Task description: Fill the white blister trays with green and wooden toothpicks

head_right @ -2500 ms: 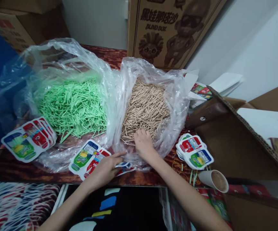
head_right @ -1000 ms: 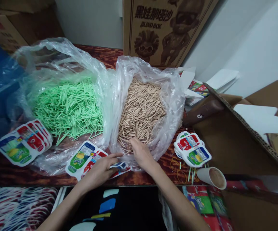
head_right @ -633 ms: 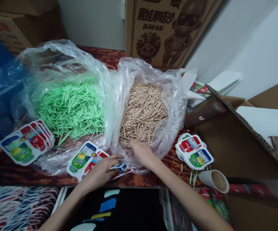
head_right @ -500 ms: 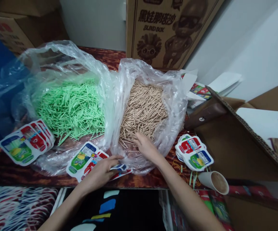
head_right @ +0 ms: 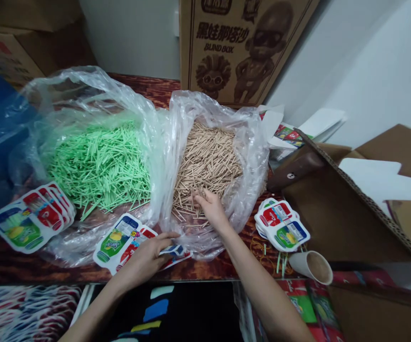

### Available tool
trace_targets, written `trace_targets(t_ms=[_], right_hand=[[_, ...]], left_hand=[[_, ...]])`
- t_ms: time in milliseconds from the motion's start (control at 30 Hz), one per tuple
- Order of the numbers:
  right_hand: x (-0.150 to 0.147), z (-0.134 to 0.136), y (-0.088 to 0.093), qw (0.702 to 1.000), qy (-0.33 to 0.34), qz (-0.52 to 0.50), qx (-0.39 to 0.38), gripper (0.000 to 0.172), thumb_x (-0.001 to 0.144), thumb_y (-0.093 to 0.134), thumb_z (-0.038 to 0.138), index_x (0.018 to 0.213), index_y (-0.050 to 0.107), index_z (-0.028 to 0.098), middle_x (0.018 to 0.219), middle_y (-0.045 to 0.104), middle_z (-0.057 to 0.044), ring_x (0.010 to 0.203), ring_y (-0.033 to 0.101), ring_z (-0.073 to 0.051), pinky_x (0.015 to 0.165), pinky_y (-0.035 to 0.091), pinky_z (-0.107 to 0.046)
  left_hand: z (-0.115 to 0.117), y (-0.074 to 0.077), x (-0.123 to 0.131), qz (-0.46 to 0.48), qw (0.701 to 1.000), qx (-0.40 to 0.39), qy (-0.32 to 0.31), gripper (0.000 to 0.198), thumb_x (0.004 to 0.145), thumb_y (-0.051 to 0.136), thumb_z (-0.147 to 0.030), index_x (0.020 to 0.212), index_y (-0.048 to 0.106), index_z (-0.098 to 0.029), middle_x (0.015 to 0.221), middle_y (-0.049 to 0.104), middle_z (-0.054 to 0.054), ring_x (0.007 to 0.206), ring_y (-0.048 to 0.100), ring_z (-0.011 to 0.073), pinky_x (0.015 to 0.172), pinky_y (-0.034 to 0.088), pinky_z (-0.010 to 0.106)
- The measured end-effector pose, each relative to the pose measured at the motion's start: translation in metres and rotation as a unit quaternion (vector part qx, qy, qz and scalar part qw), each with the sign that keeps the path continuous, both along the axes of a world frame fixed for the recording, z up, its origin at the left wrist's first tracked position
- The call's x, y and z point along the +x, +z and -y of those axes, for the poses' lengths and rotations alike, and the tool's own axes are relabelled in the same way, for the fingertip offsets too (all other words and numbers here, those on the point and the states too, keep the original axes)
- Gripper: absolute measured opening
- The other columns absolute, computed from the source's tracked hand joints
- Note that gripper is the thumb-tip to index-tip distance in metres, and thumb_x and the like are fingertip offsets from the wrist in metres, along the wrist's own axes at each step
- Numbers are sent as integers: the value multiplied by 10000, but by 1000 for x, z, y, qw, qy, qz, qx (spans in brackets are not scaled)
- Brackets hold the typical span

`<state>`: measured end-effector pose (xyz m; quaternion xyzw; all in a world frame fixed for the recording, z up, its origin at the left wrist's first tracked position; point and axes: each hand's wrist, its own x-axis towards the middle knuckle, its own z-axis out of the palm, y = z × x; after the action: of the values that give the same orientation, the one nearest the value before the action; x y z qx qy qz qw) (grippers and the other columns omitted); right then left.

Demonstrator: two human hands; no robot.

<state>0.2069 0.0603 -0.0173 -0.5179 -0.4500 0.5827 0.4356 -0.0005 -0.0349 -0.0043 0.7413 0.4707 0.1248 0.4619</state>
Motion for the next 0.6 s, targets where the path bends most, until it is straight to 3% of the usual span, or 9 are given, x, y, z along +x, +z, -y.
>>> trace_targets(t_ms=[133, 267, 367, 467, 600], right_hand=[[8, 0, 10, 986, -26, 136, 97, 134, 775, 621, 317, 817, 656, 194, 821, 709, -31, 801, 658, -194, 820, 508, -376], [0, 14, 17, 991, -58, 48, 111, 154, 828, 580, 341, 838, 611, 191, 712, 668, -10, 675, 625, -158, 712, 514, -313], [-16, 36, 6, 995, -44, -14, 84, 143, 846, 564, 339, 857, 591, 200, 736, 648, -7, 658, 592, -146, 623, 490, -263], [-29, 58, -12, 997, -10, 42, 61, 116, 853, 550, 310, 852, 600, 206, 818, 648, -16, 698, 581, -150, 571, 455, -237], [-34, 72, -23, 992, -3, 97, 86, 122, 879, 502, 272, 839, 599, 211, 825, 655, -16, 790, 599, -167, 695, 467, -264]], left_hand=[[0, 0, -1, -5, 1000, -2, 2, 292, 755, 521, -57, 915, 690, -234, 1324, 584, 8, 1157, 579, 215, 974, 424, 312], [0, -1, -1, -1, 1000, 6, -3, 296, 770, 515, -70, 941, 690, -237, 1310, 594, 5, 1134, 590, 204, 971, 424, 301], [0, -1, 0, -9, 1000, 5, -3, 294, 760, 515, -66, 932, 689, -228, 1326, 583, 14, 1151, 578, 210, 975, 422, 301], [0, 0, -1, -13, 1000, 4, -5, 298, 737, 508, -45, 902, 686, -217, 1348, 565, 19, 1159, 571, 217, 972, 426, 309], [0, 1, -1, -6, 1000, 5, -10, 288, 730, 501, -36, 867, 679, -216, 1351, 563, 22, 1158, 572, 217, 974, 424, 313]])
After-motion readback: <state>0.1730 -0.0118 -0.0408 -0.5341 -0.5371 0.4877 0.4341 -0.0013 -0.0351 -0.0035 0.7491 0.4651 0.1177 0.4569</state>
